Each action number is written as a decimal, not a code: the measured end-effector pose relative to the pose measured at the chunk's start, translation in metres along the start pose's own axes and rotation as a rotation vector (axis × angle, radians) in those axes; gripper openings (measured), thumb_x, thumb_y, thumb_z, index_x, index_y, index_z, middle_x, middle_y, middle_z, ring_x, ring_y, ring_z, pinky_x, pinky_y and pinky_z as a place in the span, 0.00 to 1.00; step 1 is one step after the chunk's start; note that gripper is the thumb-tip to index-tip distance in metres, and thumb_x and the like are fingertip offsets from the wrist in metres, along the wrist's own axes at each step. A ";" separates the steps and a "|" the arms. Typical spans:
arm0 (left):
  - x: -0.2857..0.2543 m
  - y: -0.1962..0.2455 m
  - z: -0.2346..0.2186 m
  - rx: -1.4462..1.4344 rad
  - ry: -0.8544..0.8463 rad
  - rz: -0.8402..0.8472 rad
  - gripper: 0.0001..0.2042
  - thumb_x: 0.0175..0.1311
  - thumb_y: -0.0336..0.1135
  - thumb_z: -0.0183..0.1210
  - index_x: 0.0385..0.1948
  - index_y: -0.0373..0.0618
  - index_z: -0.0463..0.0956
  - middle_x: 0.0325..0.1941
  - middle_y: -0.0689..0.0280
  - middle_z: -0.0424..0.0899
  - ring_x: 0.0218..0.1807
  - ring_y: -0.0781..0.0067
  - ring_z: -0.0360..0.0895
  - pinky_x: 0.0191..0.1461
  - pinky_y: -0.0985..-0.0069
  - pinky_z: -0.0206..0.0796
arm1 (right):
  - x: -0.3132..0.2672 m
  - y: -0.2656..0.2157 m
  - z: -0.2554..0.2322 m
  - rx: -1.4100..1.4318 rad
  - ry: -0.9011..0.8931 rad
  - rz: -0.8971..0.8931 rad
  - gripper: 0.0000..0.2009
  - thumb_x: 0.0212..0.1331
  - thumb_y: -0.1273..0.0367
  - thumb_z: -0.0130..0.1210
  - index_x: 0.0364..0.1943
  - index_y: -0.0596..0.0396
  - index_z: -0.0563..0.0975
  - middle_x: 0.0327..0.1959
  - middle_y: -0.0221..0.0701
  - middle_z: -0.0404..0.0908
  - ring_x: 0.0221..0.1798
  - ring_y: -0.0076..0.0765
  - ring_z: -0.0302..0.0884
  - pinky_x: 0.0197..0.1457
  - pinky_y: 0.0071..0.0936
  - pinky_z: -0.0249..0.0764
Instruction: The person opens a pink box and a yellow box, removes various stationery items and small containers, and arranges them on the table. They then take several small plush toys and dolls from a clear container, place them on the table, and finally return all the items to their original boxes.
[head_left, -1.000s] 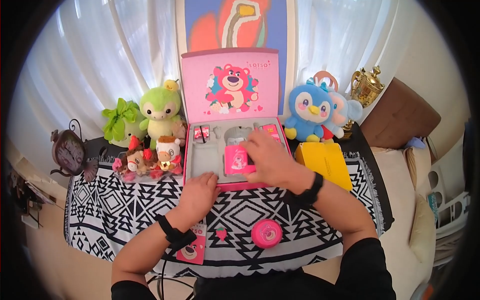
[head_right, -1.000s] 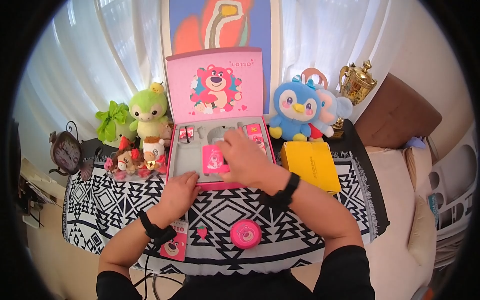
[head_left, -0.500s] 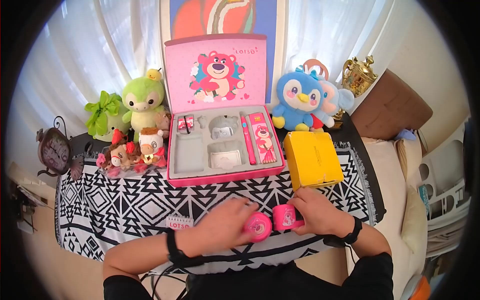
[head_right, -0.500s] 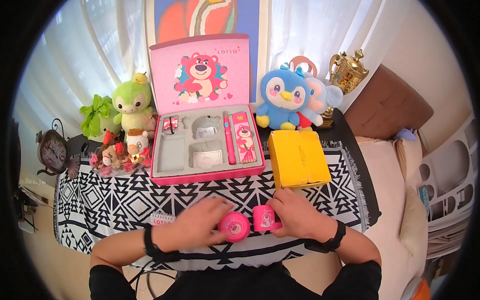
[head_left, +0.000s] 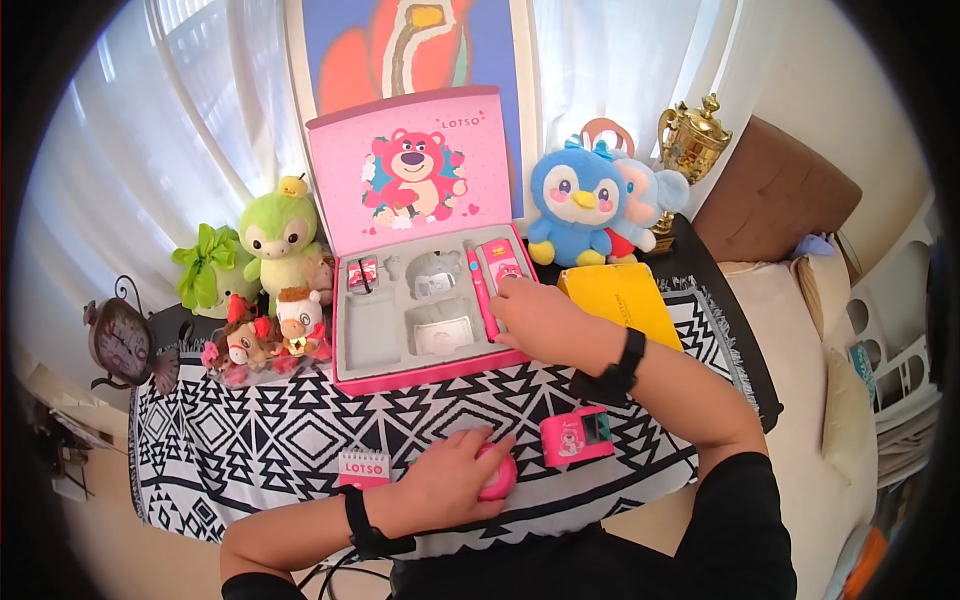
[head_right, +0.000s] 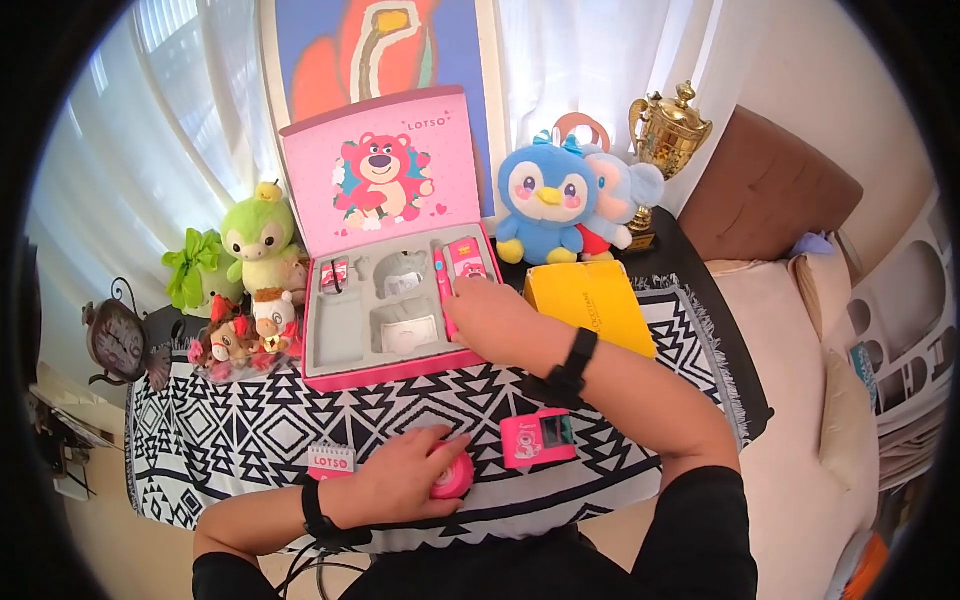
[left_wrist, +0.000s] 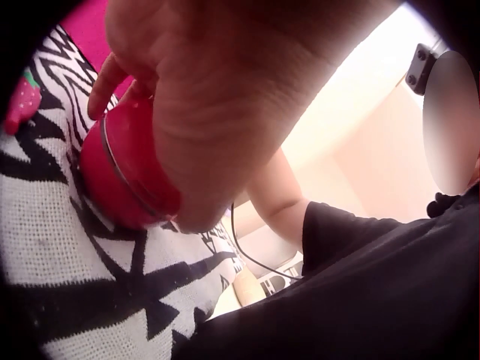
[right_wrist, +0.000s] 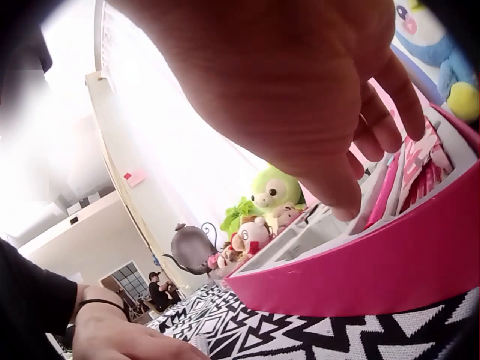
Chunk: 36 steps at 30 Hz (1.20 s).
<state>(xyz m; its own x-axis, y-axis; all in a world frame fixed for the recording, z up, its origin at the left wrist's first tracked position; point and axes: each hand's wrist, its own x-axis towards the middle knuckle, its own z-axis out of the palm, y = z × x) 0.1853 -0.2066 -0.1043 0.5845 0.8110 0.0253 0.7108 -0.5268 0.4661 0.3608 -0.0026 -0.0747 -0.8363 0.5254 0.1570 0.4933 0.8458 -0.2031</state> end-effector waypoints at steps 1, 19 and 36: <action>0.001 -0.002 -0.006 0.004 0.002 -0.003 0.37 0.55 0.49 0.69 0.65 0.40 0.69 0.61 0.45 0.72 0.61 0.44 0.74 0.62 0.56 0.71 | 0.009 0.002 0.006 -0.025 -0.076 0.041 0.17 0.54 0.66 0.68 0.45 0.60 0.78 0.45 0.43 0.78 0.53 0.53 0.78 0.54 0.44 0.77; 0.017 -0.067 -0.027 0.258 0.141 -0.207 0.45 0.61 0.55 0.65 0.72 0.30 0.58 0.76 0.41 0.60 0.79 0.41 0.56 0.80 0.47 0.48 | 0.016 -0.005 0.014 -0.042 0.010 0.069 0.16 0.53 0.71 0.59 0.46 0.61 0.79 0.47 0.47 0.79 0.46 0.57 0.82 0.49 0.45 0.80; -0.019 -0.010 -0.005 -0.159 -0.051 -0.104 0.39 0.54 0.50 0.71 0.63 0.33 0.68 0.57 0.45 0.76 0.58 0.43 0.76 0.63 0.59 0.72 | -0.140 -0.078 0.005 -0.036 0.312 -0.404 0.19 0.54 0.75 0.60 0.51 0.70 0.80 0.54 0.50 0.82 0.32 0.34 0.81 0.35 0.27 0.79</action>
<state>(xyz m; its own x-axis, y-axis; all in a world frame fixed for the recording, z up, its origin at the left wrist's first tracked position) 0.1653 -0.2159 -0.1052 0.5329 0.8430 -0.0729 0.6997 -0.3906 0.5982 0.4380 -0.1422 -0.0861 -0.8530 0.1540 0.4987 0.1582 0.9868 -0.0341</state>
